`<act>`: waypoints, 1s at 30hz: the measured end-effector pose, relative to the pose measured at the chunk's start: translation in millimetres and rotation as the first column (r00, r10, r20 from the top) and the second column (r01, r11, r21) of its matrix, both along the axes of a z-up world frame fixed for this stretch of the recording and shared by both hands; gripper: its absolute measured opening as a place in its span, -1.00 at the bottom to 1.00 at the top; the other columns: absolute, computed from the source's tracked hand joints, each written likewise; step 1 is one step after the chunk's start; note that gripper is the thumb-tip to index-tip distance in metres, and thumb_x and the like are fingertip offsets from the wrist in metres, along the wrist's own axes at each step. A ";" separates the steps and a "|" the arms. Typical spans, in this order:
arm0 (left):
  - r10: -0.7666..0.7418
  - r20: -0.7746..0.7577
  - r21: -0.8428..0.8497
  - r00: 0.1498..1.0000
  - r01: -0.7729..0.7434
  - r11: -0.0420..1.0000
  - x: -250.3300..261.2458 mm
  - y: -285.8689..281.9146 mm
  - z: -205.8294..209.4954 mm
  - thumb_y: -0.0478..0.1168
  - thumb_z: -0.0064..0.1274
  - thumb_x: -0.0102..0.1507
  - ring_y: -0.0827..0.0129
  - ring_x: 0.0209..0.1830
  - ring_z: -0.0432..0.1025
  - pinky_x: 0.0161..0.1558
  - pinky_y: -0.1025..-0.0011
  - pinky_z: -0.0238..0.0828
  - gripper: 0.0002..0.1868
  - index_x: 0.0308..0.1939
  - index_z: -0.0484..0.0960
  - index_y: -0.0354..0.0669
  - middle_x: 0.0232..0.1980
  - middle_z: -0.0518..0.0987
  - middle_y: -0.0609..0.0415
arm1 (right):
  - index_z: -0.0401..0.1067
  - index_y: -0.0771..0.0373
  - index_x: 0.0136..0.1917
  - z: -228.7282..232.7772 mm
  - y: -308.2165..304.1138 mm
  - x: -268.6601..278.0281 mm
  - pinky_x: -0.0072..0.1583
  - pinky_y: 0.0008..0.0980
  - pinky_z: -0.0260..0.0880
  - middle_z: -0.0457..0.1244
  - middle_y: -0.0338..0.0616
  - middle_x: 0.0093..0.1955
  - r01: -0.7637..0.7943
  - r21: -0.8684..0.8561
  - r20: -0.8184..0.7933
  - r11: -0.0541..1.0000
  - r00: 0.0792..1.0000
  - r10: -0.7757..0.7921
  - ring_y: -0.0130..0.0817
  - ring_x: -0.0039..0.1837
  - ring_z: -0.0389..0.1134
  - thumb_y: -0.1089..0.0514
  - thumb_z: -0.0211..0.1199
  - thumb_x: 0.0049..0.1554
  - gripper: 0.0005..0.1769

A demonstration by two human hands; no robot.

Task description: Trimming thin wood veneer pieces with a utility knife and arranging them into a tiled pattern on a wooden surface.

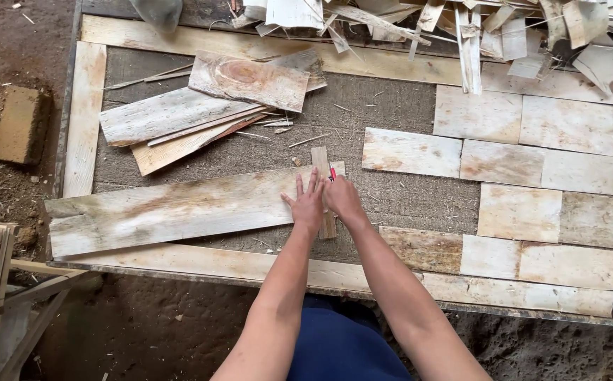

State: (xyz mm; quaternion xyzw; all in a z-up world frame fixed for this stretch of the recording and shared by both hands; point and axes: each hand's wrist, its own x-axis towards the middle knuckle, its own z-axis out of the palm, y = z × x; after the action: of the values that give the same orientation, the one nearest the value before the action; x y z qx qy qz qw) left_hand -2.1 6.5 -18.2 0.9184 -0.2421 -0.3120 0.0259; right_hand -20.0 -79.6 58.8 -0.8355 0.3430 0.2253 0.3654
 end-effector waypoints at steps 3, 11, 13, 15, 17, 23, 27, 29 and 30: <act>0.006 -0.001 0.004 1.000 -0.006 1.000 -0.8 -1.1 11.0 -0.20 0.24 0.24 -0.04 0.69 -0.36 0.30 -0.71 -0.13 -0.05 0.59 0.02 0.28 0.71 -0.39 0.46 | 0.38 0.53 0.19 -1.3 0.6 4.0 0.24 0.20 0.39 0.33 0.49 0.14 0.006 0.000 -0.033 1.000 0.999 -0.006 0.41 0.26 0.36 -0.12 -0.13 0.27 -0.37; 0.022 -0.014 0.007 1.000 -0.022 1.000 -3.7 1.5 -0.8 -0.19 0.16 0.29 -0.03 0.69 -0.39 0.31 -0.70 -0.13 -0.12 0.60 0.02 0.30 0.71 -0.40 0.49 | 0.39 0.54 0.20 -1.5 10.2 4.2 0.26 0.21 0.38 0.34 0.46 0.17 0.022 0.044 -0.075 0.999 0.997 -0.018 0.38 0.28 0.36 -0.10 -0.14 0.28 -0.37; 0.025 -0.017 -0.005 1.000 -0.026 1.000 -1.4 1.5 0.2 -0.22 0.04 0.35 0.00 0.69 -0.40 0.31 -0.70 -0.15 -0.21 0.59 0.01 0.32 0.70 -0.40 0.52 | 0.39 0.54 0.20 -9.4 10.9 1.3 0.26 0.21 0.38 0.34 0.45 0.17 0.016 0.044 -0.083 0.999 0.996 -0.012 0.37 0.29 0.36 -0.10 -0.15 0.28 -0.37; 0.065 -0.037 -0.033 0.997 -0.066 0.997 -1.9 1.0 4.4 -0.01 -0.27 0.48 0.02 0.70 -0.38 0.32 -0.71 -0.21 -0.42 0.59 0.02 0.34 0.71 -0.35 0.50 | 0.38 0.54 0.19 -16.5 12.2 -7.7 0.26 0.21 0.38 0.34 0.44 0.18 -0.007 0.050 -0.114 0.999 0.993 0.013 0.37 0.29 0.36 -0.08 -0.16 0.27 -0.38; 0.050 -0.023 -0.011 0.998 -0.050 0.999 -1.2 -0.4 -10.7 0.00 -0.19 0.46 0.03 0.70 -0.38 0.32 -0.71 -0.19 -0.38 0.59 0.01 0.34 0.70 -0.37 0.51 | 0.37 0.52 0.21 -14.9 10.7 -21.1 0.25 0.20 0.39 0.34 0.42 0.18 -0.007 0.043 -0.141 0.999 0.990 0.013 0.35 0.29 0.36 -0.10 -0.18 0.27 -0.37; 0.030 0.000 0.014 1.000 -0.030 0.999 2.5 -1.0 -26.7 -0.17 0.02 0.35 0.04 0.70 -0.40 0.33 -0.67 -0.15 -0.20 0.61 0.00 0.33 0.70 -0.38 0.53 | 0.33 0.53 0.24 -8.5 21.0 -59.6 0.27 0.19 0.37 0.32 0.45 0.21 -0.007 0.062 -0.166 0.998 0.986 0.017 0.38 0.31 0.34 -0.10 -0.21 0.29 -0.36; 0.016 -0.007 0.032 1.000 -0.015 0.999 3.3 -1.7 -30.0 -0.08 0.28 0.23 0.03 0.70 -0.39 0.31 -0.70 -0.13 -0.02 0.61 0.00 0.28 0.70 -0.39 0.49 | 0.33 0.58 0.25 4.0 31.0 -84.3 0.30 0.22 0.34 0.31 0.49 0.22 -0.002 0.082 -0.167 0.997 0.986 0.016 0.41 0.33 0.33 -0.04 -0.21 0.30 -0.38; 0.007 -0.009 0.040 1.000 -0.007 0.999 3.3 -2.0 -27.9 -0.06 0.28 0.22 0.02 0.70 -0.40 0.31 -0.70 -0.14 -0.01 0.61 0.00 0.28 0.70 -0.40 0.48 | 0.32 0.59 0.25 0.6 33.9 -95.1 0.29 0.22 0.35 0.31 0.50 0.21 -0.007 0.068 -0.168 0.998 0.986 0.018 0.42 0.32 0.33 -0.04 -0.20 0.31 -0.39; 0.004 -0.012 0.050 1.000 -0.003 0.999 3.1 -2.4 -27.3 -0.03 0.29 0.21 0.02 0.70 -0.41 0.30 -0.71 -0.14 0.01 0.61 -0.01 0.28 0.70 -0.40 0.48 | 0.31 0.60 0.24 -1.4 35.2 -100.7 0.29 0.22 0.35 0.31 0.51 0.19 -0.016 0.056 -0.170 0.998 0.985 0.025 0.43 0.31 0.34 -0.03 -0.19 0.32 -0.40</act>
State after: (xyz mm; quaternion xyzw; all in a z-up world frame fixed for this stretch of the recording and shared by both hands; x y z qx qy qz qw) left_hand 1.0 4.2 -45.4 0.9172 -0.2324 -0.3235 0.0051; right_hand -120.7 -44.5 57.4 -0.8064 0.3582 0.3090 0.3548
